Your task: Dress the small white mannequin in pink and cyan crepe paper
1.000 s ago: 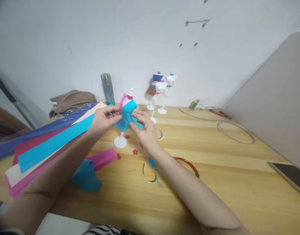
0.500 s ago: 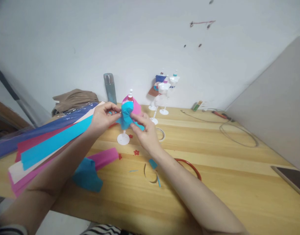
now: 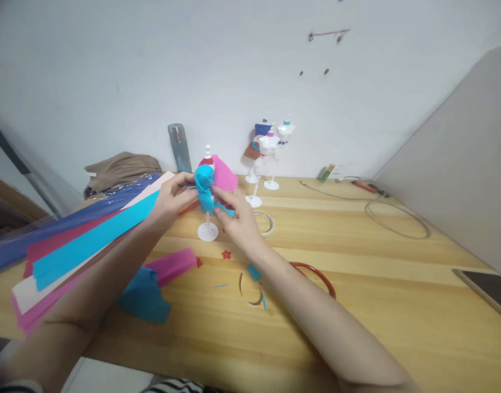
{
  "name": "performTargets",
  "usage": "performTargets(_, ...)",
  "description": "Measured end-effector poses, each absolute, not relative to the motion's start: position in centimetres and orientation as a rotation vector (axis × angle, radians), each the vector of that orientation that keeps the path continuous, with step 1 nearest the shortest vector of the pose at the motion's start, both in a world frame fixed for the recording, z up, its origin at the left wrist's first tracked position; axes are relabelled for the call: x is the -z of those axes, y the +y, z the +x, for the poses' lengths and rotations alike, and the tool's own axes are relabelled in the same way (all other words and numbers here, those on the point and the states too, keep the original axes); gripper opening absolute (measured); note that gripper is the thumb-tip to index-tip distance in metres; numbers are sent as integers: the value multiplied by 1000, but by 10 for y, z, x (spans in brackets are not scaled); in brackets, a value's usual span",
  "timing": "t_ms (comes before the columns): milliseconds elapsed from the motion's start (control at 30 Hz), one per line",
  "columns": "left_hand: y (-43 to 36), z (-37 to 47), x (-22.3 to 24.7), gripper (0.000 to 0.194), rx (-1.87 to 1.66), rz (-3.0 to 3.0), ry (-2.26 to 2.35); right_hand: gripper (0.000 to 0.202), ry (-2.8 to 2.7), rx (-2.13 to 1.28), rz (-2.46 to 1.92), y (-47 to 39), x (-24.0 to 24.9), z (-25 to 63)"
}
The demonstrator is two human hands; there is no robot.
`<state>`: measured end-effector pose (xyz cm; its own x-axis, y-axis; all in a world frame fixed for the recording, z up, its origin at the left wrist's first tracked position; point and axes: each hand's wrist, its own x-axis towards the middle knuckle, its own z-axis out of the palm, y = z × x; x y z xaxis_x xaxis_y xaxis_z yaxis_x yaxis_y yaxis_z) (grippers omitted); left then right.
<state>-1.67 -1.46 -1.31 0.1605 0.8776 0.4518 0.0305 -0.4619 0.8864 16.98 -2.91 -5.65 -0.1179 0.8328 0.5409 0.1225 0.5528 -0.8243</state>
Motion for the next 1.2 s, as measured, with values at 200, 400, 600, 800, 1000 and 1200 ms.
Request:
performTargets(200,-2,-12,30,42,-1509,1698,954,35,-1653,-709,-767,-39,49,166)
performTargets(400,1,-13,32,46,-1521,1639,955,30,-1611,-859,-762,-37,46,168)
performTargets(600,5,-13,36,42,-1528,1546,927,22,-1567,-938,-751,-40,39,171)
performTargets(800,-6,-12,24,38,-1519,1604,924,7,-1429,-465,-712,-59,16,184)
performTargets(1000,-20,-11,12,34,-1505,1728,861,22,-1609,6,-586,-74,-4,195)
performTargets(1200,-27,-12,9,31,-1489,2001,839,26,-1717,95,-600,-77,-3,192)
